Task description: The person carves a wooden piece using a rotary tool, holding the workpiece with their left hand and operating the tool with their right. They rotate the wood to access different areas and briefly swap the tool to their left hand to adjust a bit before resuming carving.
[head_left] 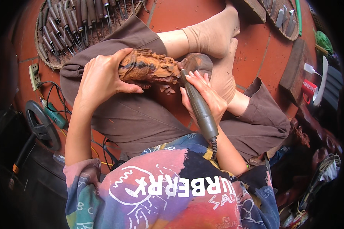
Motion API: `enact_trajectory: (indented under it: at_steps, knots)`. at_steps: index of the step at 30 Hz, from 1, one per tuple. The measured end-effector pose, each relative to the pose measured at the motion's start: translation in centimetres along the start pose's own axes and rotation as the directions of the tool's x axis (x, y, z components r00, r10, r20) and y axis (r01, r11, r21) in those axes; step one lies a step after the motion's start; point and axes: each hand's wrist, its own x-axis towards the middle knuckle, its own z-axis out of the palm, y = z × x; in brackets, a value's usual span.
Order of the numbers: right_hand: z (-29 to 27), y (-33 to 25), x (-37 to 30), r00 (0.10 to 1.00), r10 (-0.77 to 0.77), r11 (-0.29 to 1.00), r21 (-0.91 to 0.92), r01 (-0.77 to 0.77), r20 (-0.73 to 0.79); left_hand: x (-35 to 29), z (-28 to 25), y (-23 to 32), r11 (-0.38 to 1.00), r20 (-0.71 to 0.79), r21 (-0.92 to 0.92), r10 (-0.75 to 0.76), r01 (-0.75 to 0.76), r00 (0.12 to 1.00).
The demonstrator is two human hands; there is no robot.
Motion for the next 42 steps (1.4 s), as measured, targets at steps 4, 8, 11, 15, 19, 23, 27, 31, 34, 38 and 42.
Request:
enact_trajectory:
  at_steps: [4, 8, 11, 15, 19, 23, 27, 31, 34, 38, 42]
  knots:
    - [0.2, -0.1, 0.0, 1.0, 0.003, 1.0, -0.014, -0.003, 0.001, 0.0, -0.1, 0.0, 1.0, 0.0, 0.001, 0.001, -0.001, 1.0]
    - [0.3, -0.2, -0.1, 1.0, 0.007, 1.0, -0.011, -0.007, -0.007, 0.0, 0.0, 0.0, 1.0, -0.006, -0.004, 0.002, -0.002, 1.0]
    - [0.5, -0.2, -0.2, 1.0, 0.014, 1.0, -0.023, -0.015, -0.014, -0.1, 0.0, 0.0, 1.0, -0.007, 0.009, -0.001, 0.001, 1.0]
    - [0.5, -0.2, -0.2, 1.0, -0.015, 1.0, -0.016, 0.015, -0.014, -0.1, 0.0, 0.0, 1.0, -0.009, 0.006, -0.003, 0.003, 1.0]
    - [-0.1, -0.2, -0.5, 0.999, -0.042, 0.999, 0.005, 0.042, -0.025, -0.1, 0.2, -0.1, 1.0, -0.022, 0.019, 0.013, -0.013, 1.0]
    - [-0.7, -0.4, -0.7, 0.999, -0.053, 0.998, 0.016, 0.053, -0.008, -0.1, 0.3, -0.3, 0.999, -0.026, 0.028, 0.021, -0.02, 0.999]
    - [-1.2, -0.3, -1.4, 0.998, -0.067, 0.998, 0.009, 0.067, -0.005, -0.1, 0.4, -0.3, 0.999, -0.03, 0.022, 0.025, -0.025, 0.999]
    - [-1.2, -0.5, -1.4, 0.996, -0.095, 0.996, -0.001, 0.095, 0.0, -0.2, 0.4, -0.3, 1.0, -0.03, 0.02, 0.015, -0.015, 0.999]
    - [-0.8, -0.6, -1.1, 0.991, -0.136, 0.99, -0.029, 0.136, 0.0, -0.2, 0.4, -0.4, 1.0, -0.027, 0.02, 0.01, -0.01, 1.0]
    - [0.0, -0.3, -1.2, 0.993, -0.117, 0.993, 0.01, 0.117, -0.018, -0.1, 0.4, -0.1, 1.0, -0.02, 0.016, 0.001, -0.001, 1.0]
    - [0.3, 0.2, -0.8, 0.997, -0.071, 0.994, 0.079, 0.073, -0.02, -0.1, 0.3, 0.0, 1.0, -0.013, 0.007, -0.011, 0.011, 1.0]
